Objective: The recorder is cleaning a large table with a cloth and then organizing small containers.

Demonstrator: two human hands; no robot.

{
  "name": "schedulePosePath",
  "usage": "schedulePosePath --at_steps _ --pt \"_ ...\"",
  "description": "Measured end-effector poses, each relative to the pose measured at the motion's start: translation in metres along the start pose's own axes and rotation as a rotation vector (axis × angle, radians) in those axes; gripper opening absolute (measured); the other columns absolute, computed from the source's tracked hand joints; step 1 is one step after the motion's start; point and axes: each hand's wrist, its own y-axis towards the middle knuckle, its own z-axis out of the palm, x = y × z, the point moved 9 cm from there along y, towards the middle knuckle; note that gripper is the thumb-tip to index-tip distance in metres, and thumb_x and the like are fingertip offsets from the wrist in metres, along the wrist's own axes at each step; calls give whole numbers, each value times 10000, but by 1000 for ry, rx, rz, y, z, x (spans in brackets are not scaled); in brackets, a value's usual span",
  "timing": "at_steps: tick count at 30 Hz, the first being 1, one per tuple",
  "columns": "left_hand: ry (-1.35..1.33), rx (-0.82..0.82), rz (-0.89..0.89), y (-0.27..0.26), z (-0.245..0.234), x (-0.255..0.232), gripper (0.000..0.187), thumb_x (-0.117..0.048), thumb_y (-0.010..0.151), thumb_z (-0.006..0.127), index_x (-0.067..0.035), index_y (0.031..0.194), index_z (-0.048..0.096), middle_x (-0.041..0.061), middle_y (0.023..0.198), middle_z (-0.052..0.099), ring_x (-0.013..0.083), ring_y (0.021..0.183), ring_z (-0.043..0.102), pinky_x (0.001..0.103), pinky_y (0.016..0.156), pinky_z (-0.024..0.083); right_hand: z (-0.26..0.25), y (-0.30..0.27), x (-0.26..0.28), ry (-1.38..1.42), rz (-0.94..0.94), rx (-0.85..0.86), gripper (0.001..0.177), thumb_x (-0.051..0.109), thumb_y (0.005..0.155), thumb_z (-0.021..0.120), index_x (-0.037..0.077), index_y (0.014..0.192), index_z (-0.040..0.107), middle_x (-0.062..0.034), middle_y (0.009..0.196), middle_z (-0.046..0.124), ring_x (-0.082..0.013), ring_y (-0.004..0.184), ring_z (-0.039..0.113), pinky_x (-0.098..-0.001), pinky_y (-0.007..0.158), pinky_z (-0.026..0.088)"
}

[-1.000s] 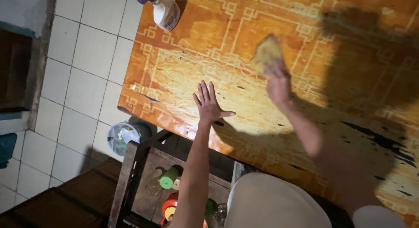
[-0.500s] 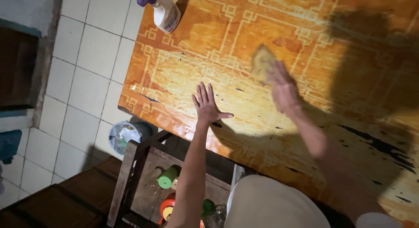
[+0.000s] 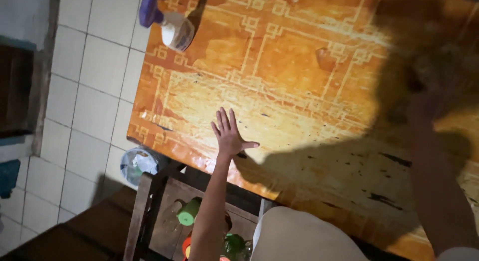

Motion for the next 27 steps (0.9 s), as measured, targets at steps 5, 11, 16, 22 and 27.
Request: schedulePosePath --at_steps 5,11,16,22,27 --pt "17 33 -9 3 5 2 1692 -965 414 685 9 1633 28 333 1681 -25 484 1570 -43 709 1195 -4 -18 30 -5 -43 -90 -76 491 108 1019 395 210 1486 502 -54 1592 490 -225 1326 611 -283 898 536" --pt "37 24 -7 3 2 -1 1693 -971 418 679 12 1633 28 339 1681 -17 485 1573 -35 706 1200 6 -12 65 -6 -85 -207 -134 497 63 1016 384 173 1478 531 -107 1584 485 -258 1304 631 -261 858 552" --pt "56 45 -26 5 1 -1 1703 -969 402 679 24 1620 21 352 1664 -24 490 1560 -39 707 1195 0 10 94 3 -108 -319 -165 505 26 1014 374 143 1472 554 -152 1578 480 -287 1286 647 -242 825 566" --pt "-26 135 -50 8 -3 -2 1656 -921 458 715 37 1609 9 365 1652 -48 510 1545 -56 709 1175 -27 35 126 8 -135 -477 -210 517 -18 1011 362 105 1463 581 -205 1569 472 -321 1264 666 -220 785 583" --pt "-86 21 -69 8 -13 -8 1261 -773 817 641 15 1640 101 340 1690 24 493 1582 15 695 1214 8 95 128 65 361 -248 -75 494 -55 1003 513 94 1470 574 -189 1603 460 -301 1368 595 -210 1004 651"
